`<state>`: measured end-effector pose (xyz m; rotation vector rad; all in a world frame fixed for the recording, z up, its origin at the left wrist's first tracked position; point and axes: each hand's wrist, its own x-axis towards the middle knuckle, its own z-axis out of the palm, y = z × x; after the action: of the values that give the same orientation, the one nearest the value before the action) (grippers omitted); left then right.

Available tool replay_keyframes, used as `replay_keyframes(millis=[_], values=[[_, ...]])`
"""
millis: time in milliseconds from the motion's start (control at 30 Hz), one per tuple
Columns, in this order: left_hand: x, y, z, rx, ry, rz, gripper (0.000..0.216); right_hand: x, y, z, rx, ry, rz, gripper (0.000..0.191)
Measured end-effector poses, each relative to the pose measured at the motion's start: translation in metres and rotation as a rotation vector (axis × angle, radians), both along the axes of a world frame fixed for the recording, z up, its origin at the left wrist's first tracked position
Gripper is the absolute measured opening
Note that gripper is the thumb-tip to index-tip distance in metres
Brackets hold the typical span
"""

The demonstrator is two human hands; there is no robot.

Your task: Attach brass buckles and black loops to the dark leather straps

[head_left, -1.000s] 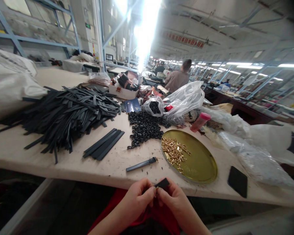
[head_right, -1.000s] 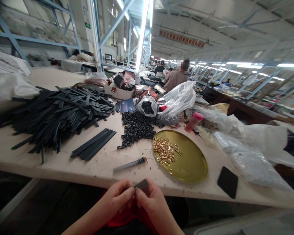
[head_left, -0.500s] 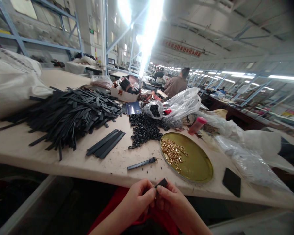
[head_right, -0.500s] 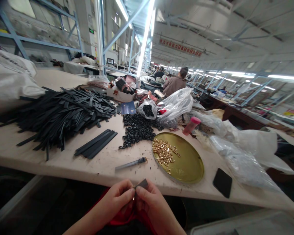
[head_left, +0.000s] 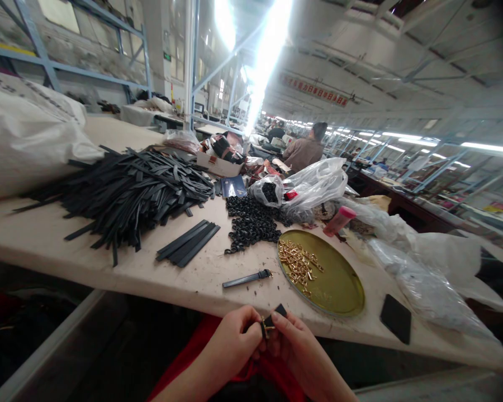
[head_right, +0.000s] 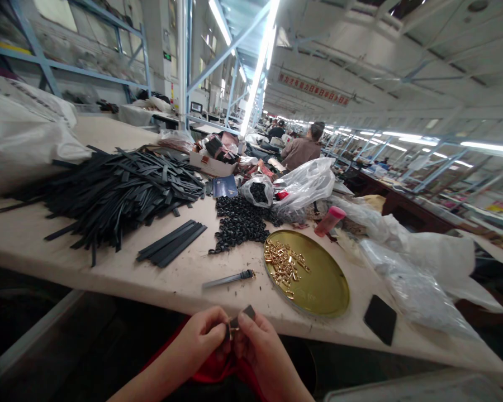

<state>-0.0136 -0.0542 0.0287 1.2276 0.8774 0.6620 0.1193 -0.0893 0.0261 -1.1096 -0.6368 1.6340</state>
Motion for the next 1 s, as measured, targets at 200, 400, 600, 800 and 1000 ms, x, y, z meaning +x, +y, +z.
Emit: replay_keyframes(millis=[200, 400, 600, 800, 1000], values=[[0.005, -0.004, 0.002, -0.059, -0.127, -0.020, 0.016, 0.003, -0.001, -0.003, 0.104, -0.239, 0.003, 0.033], [0.014, -0.002, -0.004, -0.200, -0.090, -0.039, 0.021, 0.012, -0.001, -0.013, 0.154, -0.427, 0.016, 0.035], [0.025, 0.004, -0.020, -0.208, 0.001, 0.014, 0.011, 0.017, -0.002, -0.021, 0.209, -0.560, -0.021, 0.031], [0.038, 0.011, -0.029, -0.250, 0.032, 0.019, 0.021, 0.031, 0.005, -0.026, 0.146, -0.591, -0.145, 0.032], [0.039, 0.021, -0.017, -0.377, -0.124, -0.078, 0.034, 0.035, 0.012, -0.028, -0.016, -0.129, -0.135, 0.029]])
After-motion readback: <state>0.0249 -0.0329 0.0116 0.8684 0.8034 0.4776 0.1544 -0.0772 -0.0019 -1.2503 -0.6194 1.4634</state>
